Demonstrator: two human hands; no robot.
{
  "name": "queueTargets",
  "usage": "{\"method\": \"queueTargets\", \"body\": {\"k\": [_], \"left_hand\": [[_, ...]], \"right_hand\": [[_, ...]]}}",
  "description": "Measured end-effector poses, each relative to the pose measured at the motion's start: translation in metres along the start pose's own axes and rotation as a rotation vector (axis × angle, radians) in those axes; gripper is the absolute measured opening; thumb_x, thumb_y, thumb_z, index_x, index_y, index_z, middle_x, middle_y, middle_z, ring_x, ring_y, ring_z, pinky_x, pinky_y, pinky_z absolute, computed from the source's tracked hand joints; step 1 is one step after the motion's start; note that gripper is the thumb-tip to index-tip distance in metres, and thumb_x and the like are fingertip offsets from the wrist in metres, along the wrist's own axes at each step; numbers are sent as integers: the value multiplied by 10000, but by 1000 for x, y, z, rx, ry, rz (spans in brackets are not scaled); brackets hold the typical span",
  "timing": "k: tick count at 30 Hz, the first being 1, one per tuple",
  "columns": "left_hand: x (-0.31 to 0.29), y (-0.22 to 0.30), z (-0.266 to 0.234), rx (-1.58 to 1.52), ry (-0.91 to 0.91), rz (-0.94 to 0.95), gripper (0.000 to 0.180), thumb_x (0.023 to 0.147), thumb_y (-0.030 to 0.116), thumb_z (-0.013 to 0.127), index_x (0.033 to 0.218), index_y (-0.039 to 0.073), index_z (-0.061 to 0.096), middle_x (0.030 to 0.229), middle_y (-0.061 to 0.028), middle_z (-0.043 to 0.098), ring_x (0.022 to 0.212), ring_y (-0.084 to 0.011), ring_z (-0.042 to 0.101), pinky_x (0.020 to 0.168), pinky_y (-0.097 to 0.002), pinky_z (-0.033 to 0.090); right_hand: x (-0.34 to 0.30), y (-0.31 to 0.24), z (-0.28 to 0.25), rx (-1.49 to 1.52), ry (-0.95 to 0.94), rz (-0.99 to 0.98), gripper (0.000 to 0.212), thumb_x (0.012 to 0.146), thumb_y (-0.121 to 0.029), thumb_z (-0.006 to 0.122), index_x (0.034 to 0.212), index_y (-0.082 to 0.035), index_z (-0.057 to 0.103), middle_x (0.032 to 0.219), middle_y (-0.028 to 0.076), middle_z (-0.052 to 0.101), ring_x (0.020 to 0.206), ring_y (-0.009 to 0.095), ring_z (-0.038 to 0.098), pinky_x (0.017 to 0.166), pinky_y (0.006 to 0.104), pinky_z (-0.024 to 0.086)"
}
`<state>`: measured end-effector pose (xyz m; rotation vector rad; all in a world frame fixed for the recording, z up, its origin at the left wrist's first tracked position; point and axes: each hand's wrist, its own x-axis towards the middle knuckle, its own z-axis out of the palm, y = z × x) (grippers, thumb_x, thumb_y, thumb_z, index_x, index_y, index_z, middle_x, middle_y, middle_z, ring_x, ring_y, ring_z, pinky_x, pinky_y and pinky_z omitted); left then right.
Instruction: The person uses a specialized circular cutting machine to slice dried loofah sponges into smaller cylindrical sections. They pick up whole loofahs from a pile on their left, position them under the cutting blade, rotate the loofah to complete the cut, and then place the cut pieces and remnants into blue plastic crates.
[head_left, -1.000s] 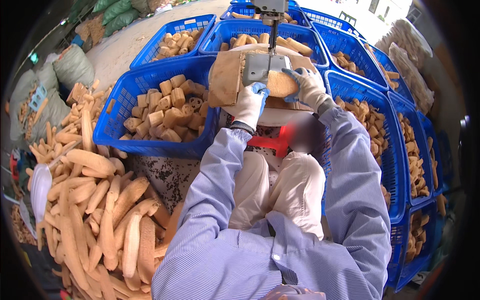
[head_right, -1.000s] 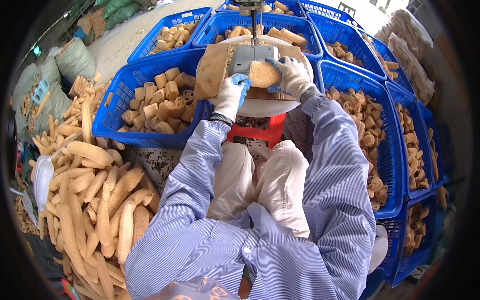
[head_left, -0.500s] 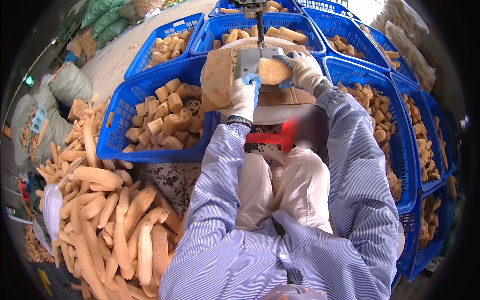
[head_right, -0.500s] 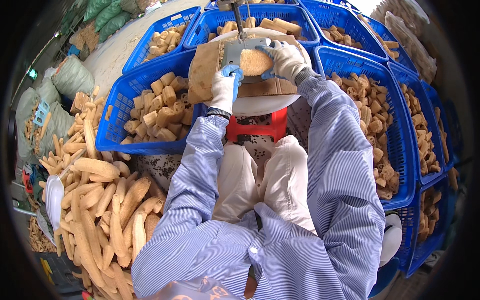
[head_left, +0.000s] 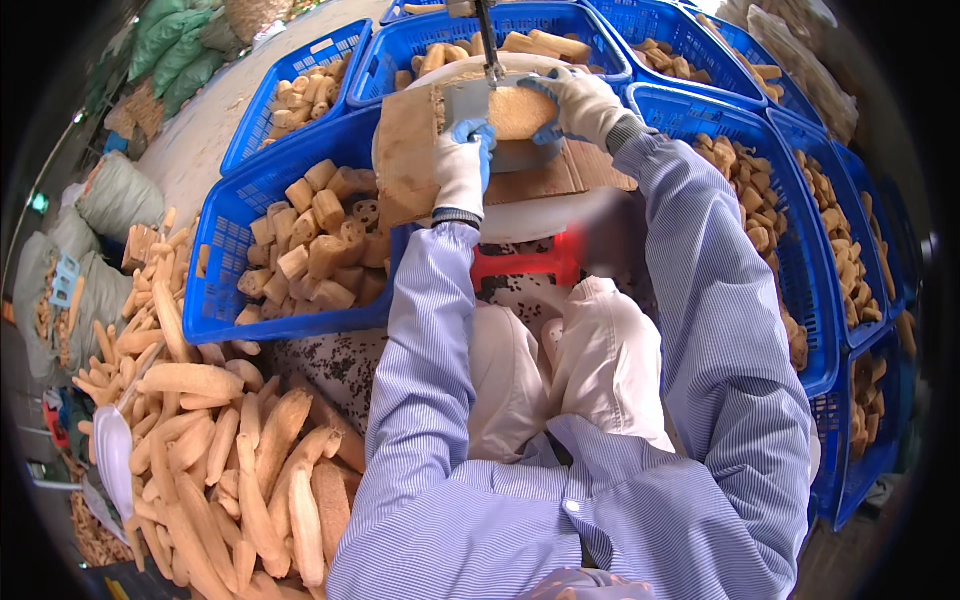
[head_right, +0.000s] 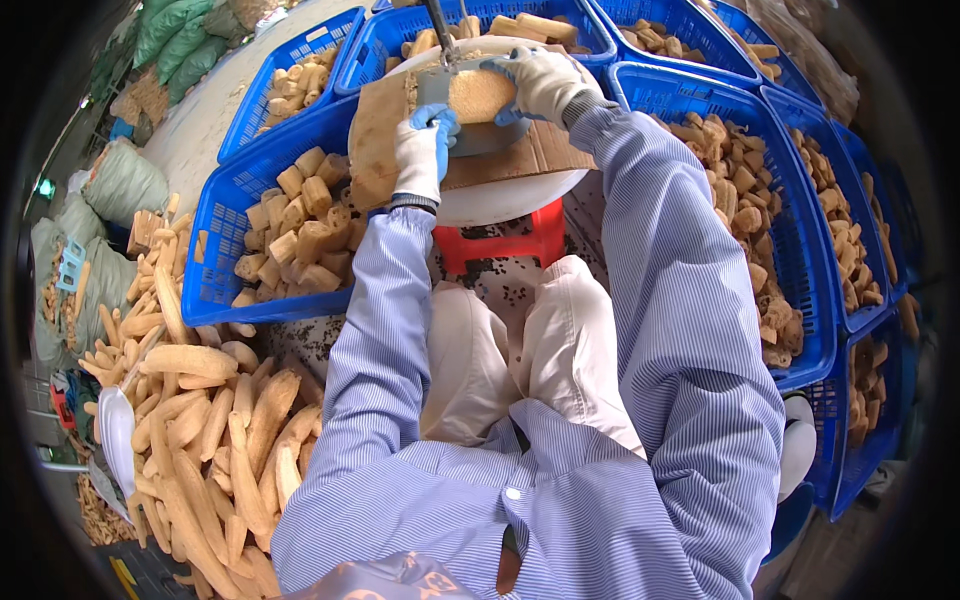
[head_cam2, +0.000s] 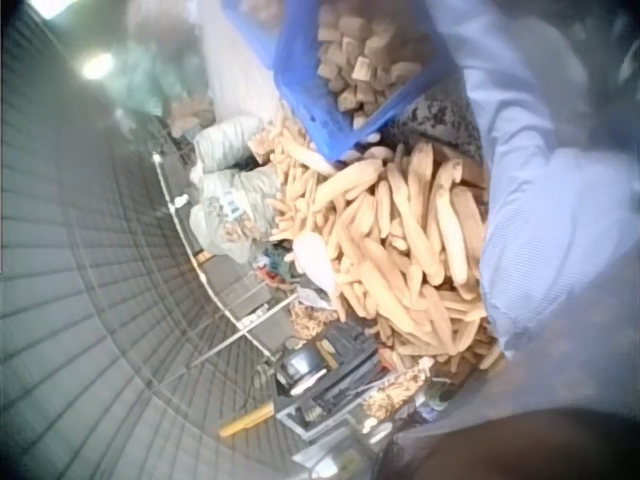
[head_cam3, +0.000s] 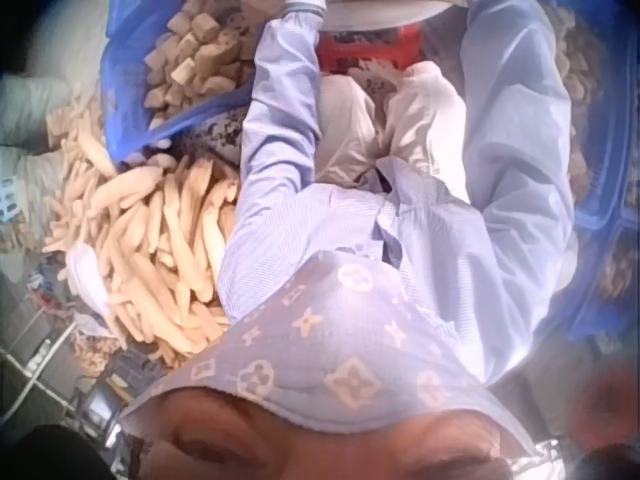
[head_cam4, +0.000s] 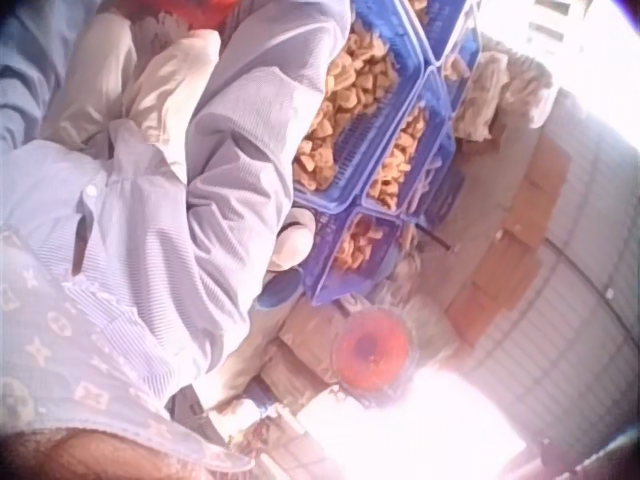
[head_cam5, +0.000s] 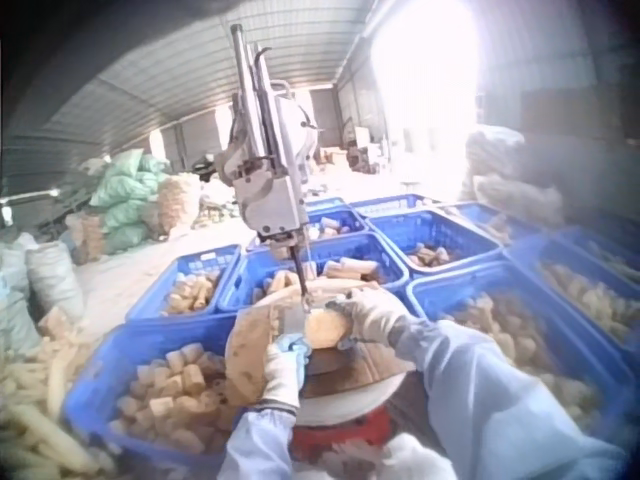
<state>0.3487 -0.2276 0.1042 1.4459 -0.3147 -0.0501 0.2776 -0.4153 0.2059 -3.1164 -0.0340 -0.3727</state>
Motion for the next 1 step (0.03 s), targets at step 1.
{"method": "queueTargets", "body": {"k": [1], "left_hand": [[1, 1, 1, 33, -19, -8, 184, 921, 50, 660, 1098, 9, 687, 909, -74, 705, 726, -168, 689, 580, -266, 535]], "right_hand": [[-3, 3, 1, -3, -6, 10, 943, 639, -390, 909, 1462, -260, 468, 1413, 123, 486, 1303, 346, 474, 1095, 428, 424]]}}
